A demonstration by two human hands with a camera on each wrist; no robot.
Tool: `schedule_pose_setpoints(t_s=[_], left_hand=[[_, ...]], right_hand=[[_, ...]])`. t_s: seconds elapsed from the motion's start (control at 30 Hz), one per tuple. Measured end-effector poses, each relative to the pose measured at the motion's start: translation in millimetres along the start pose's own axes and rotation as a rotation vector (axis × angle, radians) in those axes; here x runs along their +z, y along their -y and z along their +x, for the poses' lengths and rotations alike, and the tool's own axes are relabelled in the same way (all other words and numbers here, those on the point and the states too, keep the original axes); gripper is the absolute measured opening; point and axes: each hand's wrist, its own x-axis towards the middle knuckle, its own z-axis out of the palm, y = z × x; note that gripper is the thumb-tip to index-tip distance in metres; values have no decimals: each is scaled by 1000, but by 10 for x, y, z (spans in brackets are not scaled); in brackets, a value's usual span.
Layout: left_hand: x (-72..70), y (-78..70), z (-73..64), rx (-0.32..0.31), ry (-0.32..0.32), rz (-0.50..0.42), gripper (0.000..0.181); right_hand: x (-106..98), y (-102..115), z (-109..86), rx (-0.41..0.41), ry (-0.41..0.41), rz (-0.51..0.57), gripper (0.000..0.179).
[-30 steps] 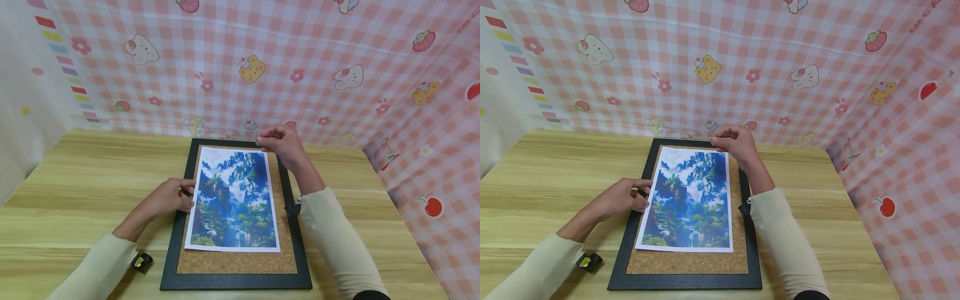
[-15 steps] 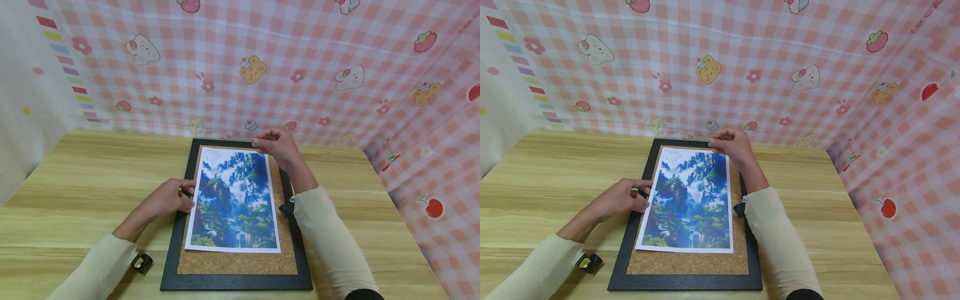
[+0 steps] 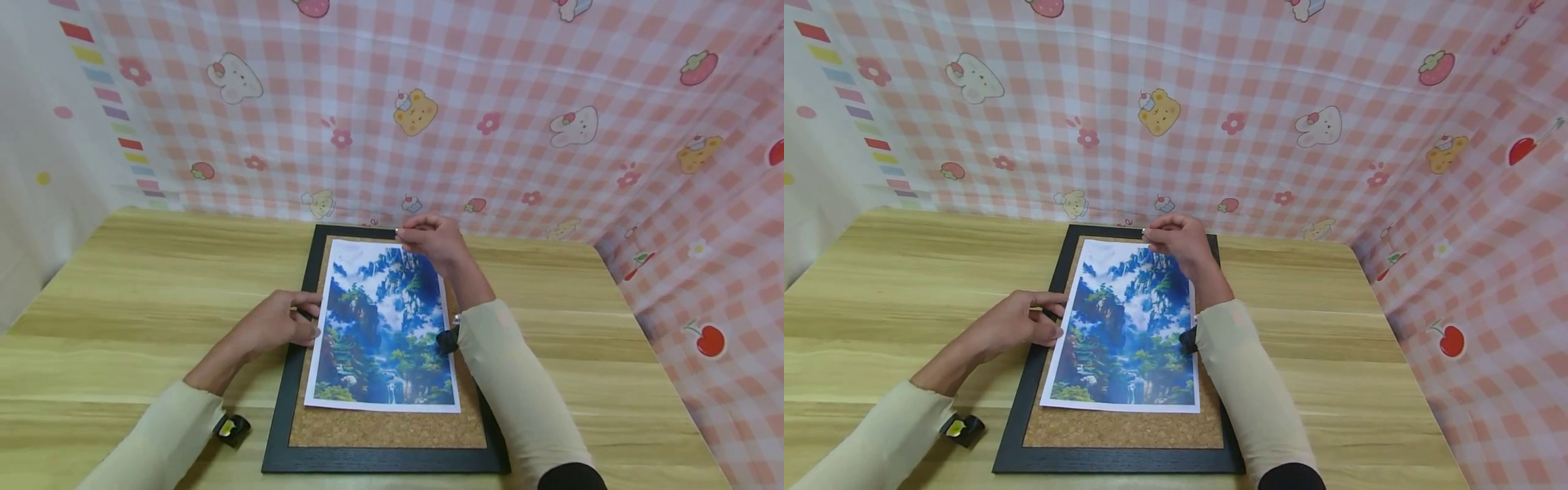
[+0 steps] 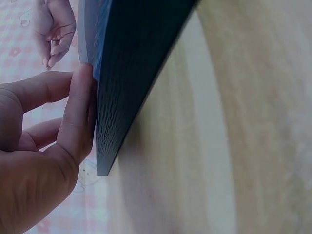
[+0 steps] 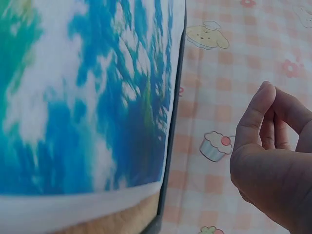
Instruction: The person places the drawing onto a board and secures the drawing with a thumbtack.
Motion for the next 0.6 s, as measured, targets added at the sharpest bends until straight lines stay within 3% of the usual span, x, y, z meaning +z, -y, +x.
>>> schedule_pose_setpoints(t_s=[0.6], left_hand=[[-25,64,2,25,12,-57,64]], right_hand=[[34,-88,84,84,-63,-6,10]])
